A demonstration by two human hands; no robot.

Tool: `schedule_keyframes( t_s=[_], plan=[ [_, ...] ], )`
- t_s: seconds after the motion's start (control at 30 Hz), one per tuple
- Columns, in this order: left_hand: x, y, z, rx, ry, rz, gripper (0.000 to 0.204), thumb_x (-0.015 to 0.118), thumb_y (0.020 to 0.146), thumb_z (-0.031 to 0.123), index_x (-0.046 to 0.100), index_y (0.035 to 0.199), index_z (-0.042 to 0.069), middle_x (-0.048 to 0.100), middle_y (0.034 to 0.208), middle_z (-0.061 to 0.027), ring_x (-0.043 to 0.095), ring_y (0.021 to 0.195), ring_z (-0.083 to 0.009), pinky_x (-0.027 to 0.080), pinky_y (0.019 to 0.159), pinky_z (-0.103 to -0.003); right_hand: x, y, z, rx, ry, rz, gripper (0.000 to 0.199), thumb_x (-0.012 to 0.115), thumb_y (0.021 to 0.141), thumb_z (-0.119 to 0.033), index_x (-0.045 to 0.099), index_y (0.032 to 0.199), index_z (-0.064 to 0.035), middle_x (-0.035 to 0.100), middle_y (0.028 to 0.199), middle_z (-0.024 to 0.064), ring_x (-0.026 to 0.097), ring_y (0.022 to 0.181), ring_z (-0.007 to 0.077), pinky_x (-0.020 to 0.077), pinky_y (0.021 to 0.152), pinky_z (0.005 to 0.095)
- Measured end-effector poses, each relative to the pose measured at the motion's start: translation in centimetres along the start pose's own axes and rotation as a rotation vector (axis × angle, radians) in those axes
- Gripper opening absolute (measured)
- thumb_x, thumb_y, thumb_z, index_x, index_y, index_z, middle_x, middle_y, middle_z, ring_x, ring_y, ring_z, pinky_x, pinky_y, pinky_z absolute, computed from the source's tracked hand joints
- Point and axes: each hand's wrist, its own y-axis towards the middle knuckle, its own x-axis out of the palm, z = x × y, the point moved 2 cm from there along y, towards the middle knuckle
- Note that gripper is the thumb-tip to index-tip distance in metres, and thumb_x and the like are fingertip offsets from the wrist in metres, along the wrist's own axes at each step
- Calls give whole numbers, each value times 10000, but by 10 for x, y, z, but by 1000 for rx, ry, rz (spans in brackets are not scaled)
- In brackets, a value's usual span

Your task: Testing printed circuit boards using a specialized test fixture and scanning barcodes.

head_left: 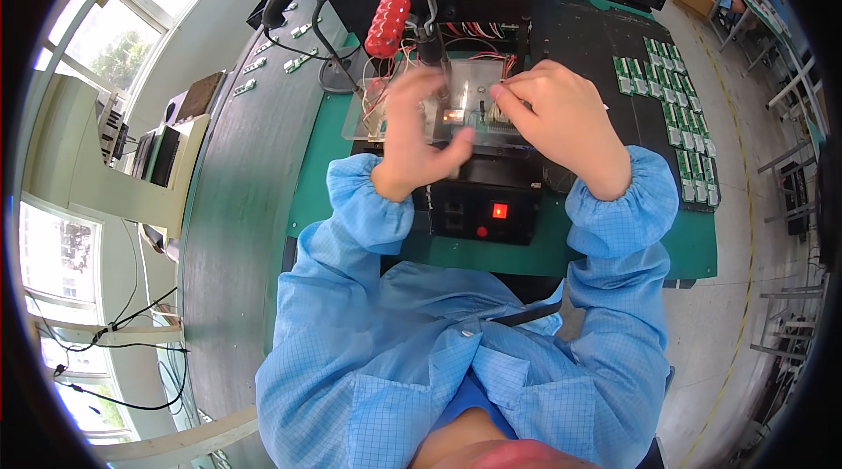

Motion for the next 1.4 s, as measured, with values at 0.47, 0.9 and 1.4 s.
schedule_keyframes(
  t_s=[0.47, 0.9, 1.4],
  plan=[
    [-93, 234, -34, -422, -510, -375, 191, 612, 967, 208, 654, 899, 35, 593, 853, -38, 546, 782, -138, 427, 706, -289, -79, -28, 36, 58, 606, 873, 279, 629, 1013, -141, 755, 876, 66, 761, 827, 83, 650, 743, 101, 511, 680, 253],
    [-73, 117, 16, -63, -408, -208, 203, 750, 838, 165, 611, 762, 39, 604, 708, -92, 575, 624, -214, 437, 575, -351, -84, -33, 31, 55, 580, 866, 328, 605, 1036, -180, 752, 856, 50, 756, 826, 105, 625, 715, 102, 487, 671, 252],
    [23, -21, 0, -199, 260, -323, 275, 730, 835, 183, 697, 1022, -16, 641, 1057, -204, 605, 1058, -406, 497, 892, -484, -78, -32, 15, 39, 564, 779, 292, 608, 1016, -123, 721, 823, 64, 734, 767, 92, 642, 690, 114, 505, 630, 261]
  ],
)
